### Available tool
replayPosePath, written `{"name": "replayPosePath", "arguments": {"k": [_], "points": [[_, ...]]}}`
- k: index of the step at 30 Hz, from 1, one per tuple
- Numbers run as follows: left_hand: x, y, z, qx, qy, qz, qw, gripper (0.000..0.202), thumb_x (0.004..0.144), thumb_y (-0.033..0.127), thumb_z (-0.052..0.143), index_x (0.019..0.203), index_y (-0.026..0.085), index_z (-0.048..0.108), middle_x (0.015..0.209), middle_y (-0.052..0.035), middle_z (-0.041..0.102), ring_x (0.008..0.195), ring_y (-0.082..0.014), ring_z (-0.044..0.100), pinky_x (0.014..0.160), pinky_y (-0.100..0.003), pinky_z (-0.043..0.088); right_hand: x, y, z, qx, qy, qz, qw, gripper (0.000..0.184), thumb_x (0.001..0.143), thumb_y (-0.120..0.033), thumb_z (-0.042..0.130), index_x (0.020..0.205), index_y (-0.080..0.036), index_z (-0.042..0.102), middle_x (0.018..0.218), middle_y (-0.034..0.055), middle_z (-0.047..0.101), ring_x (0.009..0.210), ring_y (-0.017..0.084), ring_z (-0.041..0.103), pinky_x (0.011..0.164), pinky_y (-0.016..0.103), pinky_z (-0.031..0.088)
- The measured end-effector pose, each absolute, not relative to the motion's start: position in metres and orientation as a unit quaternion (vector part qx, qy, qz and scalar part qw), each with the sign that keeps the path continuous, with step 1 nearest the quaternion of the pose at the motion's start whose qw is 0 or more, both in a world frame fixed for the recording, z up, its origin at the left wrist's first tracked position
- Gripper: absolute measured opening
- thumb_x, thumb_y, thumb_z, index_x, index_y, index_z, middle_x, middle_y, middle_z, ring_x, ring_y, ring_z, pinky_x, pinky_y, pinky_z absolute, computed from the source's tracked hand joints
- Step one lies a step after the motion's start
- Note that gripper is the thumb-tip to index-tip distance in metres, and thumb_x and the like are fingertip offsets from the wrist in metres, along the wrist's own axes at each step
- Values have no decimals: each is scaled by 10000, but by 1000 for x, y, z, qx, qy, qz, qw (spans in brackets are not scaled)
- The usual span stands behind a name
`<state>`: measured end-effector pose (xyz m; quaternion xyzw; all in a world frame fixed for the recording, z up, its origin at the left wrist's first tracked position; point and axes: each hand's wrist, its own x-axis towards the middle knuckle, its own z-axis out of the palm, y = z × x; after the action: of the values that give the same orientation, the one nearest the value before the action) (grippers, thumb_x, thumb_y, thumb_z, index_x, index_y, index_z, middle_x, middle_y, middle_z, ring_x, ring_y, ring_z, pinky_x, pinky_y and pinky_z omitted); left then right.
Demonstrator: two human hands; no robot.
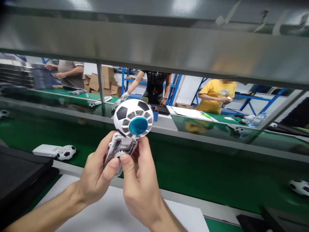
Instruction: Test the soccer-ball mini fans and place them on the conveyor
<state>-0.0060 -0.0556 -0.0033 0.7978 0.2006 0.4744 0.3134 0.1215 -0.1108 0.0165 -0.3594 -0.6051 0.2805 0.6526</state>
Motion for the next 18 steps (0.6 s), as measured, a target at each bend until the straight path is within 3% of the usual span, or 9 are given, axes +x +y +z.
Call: {"name": "replayPosePath", "arguments": {"k": [5, 11, 15, 18], "points": [[-4, -50, -7, 763, 194, 479, 388, 484, 988, 371, 468, 1451, 297, 349, 796, 29, 629, 691, -152, 585, 721, -276, 508, 130, -110, 22, -355, -603, 335, 630, 283, 1014, -264, 521, 1288, -327, 542, 1234, 27, 650, 1119, 214, 635, 917, 306, 557], [-6, -54, 6, 752, 164, 466, 437, 437, 1000, 428, 407, 1405, 270, 364, 922, 3, 636, 731, -149, 555, 832, -326, 490, 139, -112, 25, -332, -627, 390, 587, 353, 1022, -243, 512, 1361, -342, 500, 1352, 3, 590, 1251, 212, 561, 1020, 321, 502], [-5, -59, 13, 729, 189, 446, 484, 392, 1009, 430, 393, 1360, 256, 405, 1028, -24, 626, 835, -167, 581, 825, -315, 495, 138, -112, 24, -343, -614, 395, 591, 378, 1021, -266, 522, 1388, -339, 471, 1384, 2, 572, 1279, 208, 541, 1027, 320, 499], [-2, -60, 10, 705, 200, 460, 501, 355, 1002, 436, 431, 1297, 240, 460, 988, -17, 630, 812, -159, 596, 809, -299, 497, 133, -112, 24, -358, -609, 386, 593, 359, 1025, -281, 513, 1379, -327, 470, 1369, 13, 579, 1271, 209, 543, 1032, 321, 496]]}}
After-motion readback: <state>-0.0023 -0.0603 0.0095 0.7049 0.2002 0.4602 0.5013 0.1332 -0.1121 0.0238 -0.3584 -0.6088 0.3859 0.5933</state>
